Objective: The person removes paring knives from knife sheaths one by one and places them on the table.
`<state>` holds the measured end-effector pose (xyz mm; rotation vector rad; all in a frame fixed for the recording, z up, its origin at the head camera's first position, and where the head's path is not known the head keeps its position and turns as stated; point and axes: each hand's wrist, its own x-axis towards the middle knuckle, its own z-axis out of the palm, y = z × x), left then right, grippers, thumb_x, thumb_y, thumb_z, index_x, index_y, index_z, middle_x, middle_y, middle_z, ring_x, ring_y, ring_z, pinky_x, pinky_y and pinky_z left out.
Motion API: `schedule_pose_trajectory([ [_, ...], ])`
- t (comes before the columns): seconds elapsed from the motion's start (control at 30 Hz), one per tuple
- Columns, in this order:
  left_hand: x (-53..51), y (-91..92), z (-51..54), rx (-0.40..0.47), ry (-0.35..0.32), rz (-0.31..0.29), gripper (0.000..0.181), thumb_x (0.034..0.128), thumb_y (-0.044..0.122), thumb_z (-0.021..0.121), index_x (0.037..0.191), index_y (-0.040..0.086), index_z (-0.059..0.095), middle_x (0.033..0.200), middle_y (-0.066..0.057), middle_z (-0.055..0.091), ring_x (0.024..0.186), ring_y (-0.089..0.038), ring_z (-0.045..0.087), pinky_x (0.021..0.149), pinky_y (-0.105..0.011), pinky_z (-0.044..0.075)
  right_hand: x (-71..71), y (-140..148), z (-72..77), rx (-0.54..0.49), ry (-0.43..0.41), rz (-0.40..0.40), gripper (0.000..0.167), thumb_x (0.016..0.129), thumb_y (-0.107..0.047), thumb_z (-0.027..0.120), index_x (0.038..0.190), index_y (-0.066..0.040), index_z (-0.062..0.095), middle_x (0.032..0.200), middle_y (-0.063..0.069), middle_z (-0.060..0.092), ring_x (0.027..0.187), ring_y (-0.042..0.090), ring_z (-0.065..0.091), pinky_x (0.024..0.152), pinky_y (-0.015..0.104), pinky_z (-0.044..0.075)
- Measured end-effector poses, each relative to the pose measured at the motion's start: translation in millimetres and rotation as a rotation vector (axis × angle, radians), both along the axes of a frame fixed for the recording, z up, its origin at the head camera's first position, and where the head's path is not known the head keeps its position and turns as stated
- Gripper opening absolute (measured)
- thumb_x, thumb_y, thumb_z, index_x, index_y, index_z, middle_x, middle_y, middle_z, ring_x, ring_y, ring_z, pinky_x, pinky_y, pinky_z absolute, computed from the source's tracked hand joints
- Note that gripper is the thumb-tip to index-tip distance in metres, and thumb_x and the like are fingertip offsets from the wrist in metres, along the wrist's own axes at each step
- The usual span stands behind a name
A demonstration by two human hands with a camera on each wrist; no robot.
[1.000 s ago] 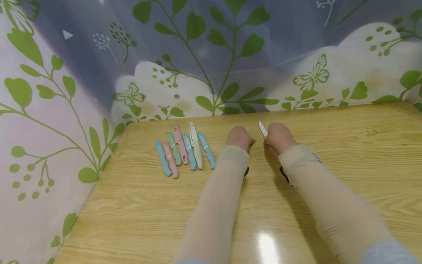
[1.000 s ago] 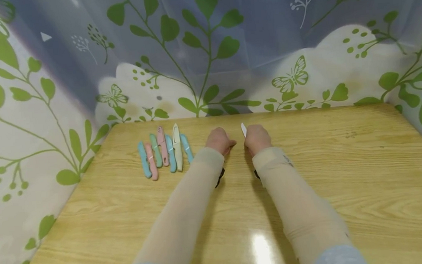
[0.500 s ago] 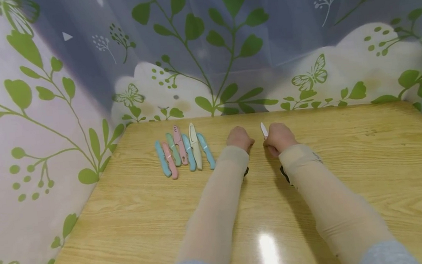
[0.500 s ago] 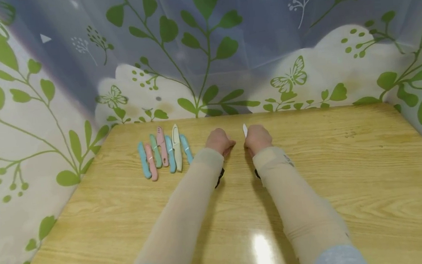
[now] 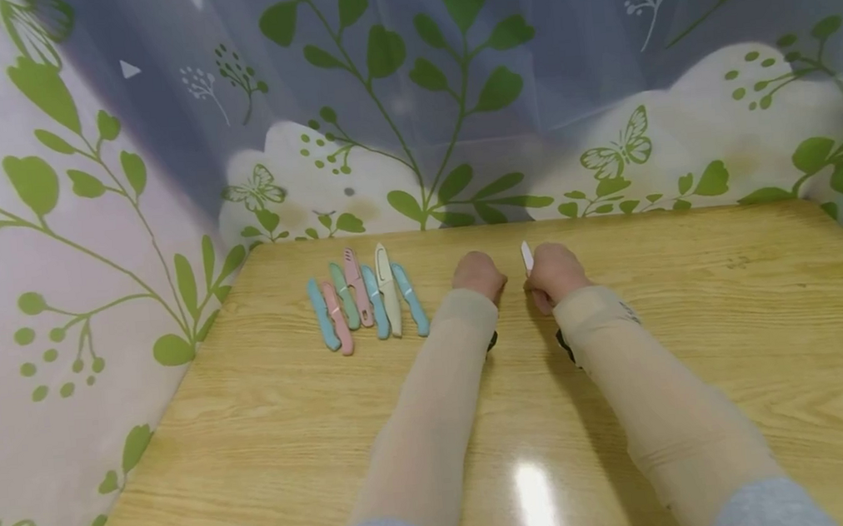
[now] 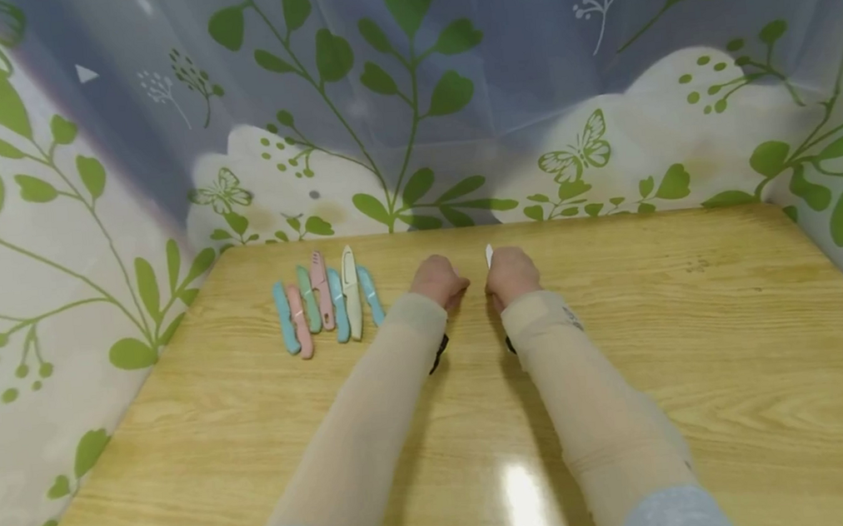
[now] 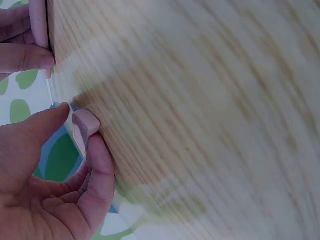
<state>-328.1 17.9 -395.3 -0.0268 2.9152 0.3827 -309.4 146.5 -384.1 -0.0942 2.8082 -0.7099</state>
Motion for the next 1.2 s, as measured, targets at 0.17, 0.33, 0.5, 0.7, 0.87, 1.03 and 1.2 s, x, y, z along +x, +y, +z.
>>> schedule_pose_trajectory([
  [0.17,13.0,-0.3,5.7,0.09,0.019,0.037,0.039,0.0992,0.035,0.054,0.112,0.001,0.068,0.119,-0.009,0.066,0.109,-0.022,0.064,0.092,-0.03,0.052,1.2,2.7,-1.3,0.002,0.015,0.0,0.022,0.087,-0.007,0.066,0.067,0.004,0.068,0.047,0.002,0.056,0.054,0.019,0.056,0.061,0.029,0.048],
  [0.33,22.1,0.1,9.1,0.049,0.036,0.092,0.055,0.1021,0.045,0.043,0.131,-0.001,0.051,0.128,-0.013,0.058,0.116,-0.024,0.058,0.094,-0.033,0.051,0.0,7.6,-3.6,-0.003,0.013,0.024,0.027,0.087,-0.008,0.066,0.062,0.002,0.069,0.044,0.0,0.056,0.05,0.016,0.056,0.064,0.03,0.049],
  [0.5,24.1,-5.2,10.9,-0.088,0.048,0.088,0.074,0.1007,0.056,0.035,0.151,0.002,0.024,0.146,-0.014,0.041,0.134,-0.026,0.042,0.105,-0.035,0.042,-1.5,14.1,-6.1,-0.024,0.013,0.03,0.031,0.087,-0.009,0.067,0.058,0.001,0.069,0.041,0.0,0.056,0.045,0.013,0.054,0.065,0.03,0.049],
  [0.7,29.1,-24.9,8.4,-0.109,0.012,0.111,0.085,0.0969,0.064,0.034,0.157,0.012,0.004,0.163,-0.01,0.007,0.15,-0.033,0.008,0.117,-0.053,0.019,-0.4,16.4,-6.0,0.013,0.033,0.03,0.034,0.086,-0.01,0.067,0.053,-0.001,0.068,0.043,0.0,0.056,0.049,0.015,0.056,0.072,0.033,0.05],
  [0.87,33.7,-43.9,-3.8,-0.06,-0.009,0.141,0.086,0.0954,0.064,0.039,0.157,0.019,-0.001,0.164,-0.008,-0.001,0.15,-0.036,-0.001,0.115,-0.062,0.012,1.1,11.9,-4.2,0.041,0.009,0.051,0.044,0.088,-0.012,0.065,0.044,-0.006,0.066,0.037,-0.003,0.053,0.048,0.015,0.058,0.076,0.036,0.052],
  [1.03,42.3,-54.1,-2.4,-0.078,-0.05,0.198,0.09,0.0951,0.065,0.038,0.156,0.016,-0.006,0.163,-0.01,-0.006,0.149,-0.037,-0.005,0.115,-0.063,0.008,-2.0,4.5,-4.4,0.057,-0.004,0.05,0.042,0.089,-0.013,0.066,0.048,-0.004,0.067,0.036,-0.004,0.051,0.047,0.015,0.057,0.078,0.037,0.052],
  [1.2,42.4,-57.2,-3.2,-0.091,-0.084,0.23,0.092,0.0949,0.065,0.039,0.156,0.015,-0.008,0.162,-0.013,-0.011,0.149,-0.038,-0.008,0.117,-0.059,0.009,-4.8,0.0,-4.4,0.055,0.013,0.034,0.034,0.088,-0.012,0.067,0.055,-0.002,0.068,0.042,-0.001,0.054,0.05,0.016,0.057,0.073,0.035,0.051],
])
